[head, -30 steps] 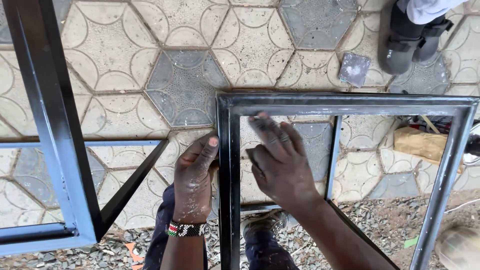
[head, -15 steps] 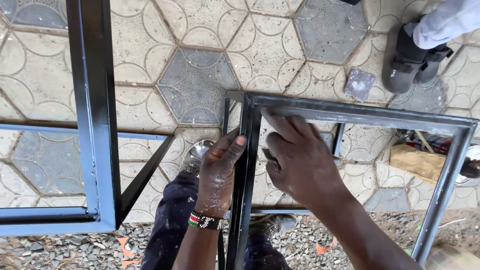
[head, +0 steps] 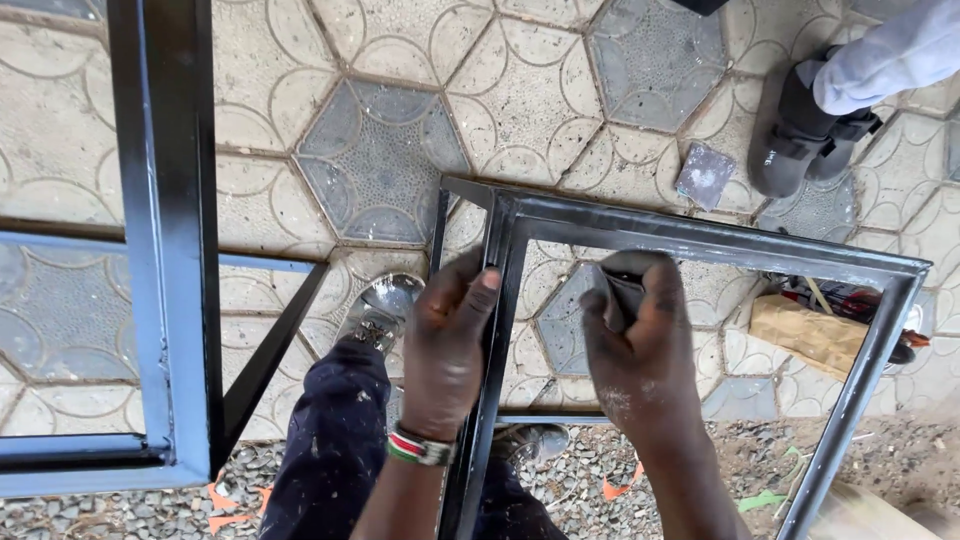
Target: The person sands the surface of a black metal frame using a sanding block. They hold the frame steady with one hand while moving the sanding block back and forth along the bars. The person repositions the frame to access different sections and continues sanding until the end of the clip.
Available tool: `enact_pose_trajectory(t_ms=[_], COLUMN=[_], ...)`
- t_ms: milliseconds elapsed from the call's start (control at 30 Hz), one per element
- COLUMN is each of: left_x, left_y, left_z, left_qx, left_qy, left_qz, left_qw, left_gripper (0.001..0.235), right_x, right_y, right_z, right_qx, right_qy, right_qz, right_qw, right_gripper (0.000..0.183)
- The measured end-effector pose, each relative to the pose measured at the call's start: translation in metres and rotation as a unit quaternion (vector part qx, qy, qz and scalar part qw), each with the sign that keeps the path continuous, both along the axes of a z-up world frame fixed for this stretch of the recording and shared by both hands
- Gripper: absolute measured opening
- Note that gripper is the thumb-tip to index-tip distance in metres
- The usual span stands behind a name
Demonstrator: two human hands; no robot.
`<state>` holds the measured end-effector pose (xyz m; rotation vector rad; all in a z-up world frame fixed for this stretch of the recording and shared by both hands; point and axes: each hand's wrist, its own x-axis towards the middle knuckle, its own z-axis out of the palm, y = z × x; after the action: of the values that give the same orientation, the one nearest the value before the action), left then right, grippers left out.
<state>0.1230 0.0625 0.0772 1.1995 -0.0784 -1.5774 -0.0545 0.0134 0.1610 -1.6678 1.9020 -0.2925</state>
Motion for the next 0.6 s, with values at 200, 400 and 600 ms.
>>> enact_pose_trajectory(t_ms=[200, 400, 600], left_x=[0.013, 0.028, 0.02], left_y=[-0.018, -0.028, -0.022], left_z=[0.047, 0.068, 0.061], left_qx=[-0.219, -0.129, -0.108], left_qy=[-0.498, -0.362, -0.226], left_qz=[-0.065, -0.302, -0.308], left_qw=[0.837, 0.872, 0.918], left_gripper=[0.014, 0.032, 0.027], right_x=[0.009, 0.006, -0.029], right_y=[-0.004, 0.01, 0.022], right_z=[0.011, 0.009, 0.015], right_qx=[0.103, -0.058, 0.088], right_qy=[-0.163, -0.064, -0.075], right_qz=[0.073, 0.193, 0.18], right_qw=[0.978, 0.977, 0.977], right_gripper=[0.031, 0.03, 0.057])
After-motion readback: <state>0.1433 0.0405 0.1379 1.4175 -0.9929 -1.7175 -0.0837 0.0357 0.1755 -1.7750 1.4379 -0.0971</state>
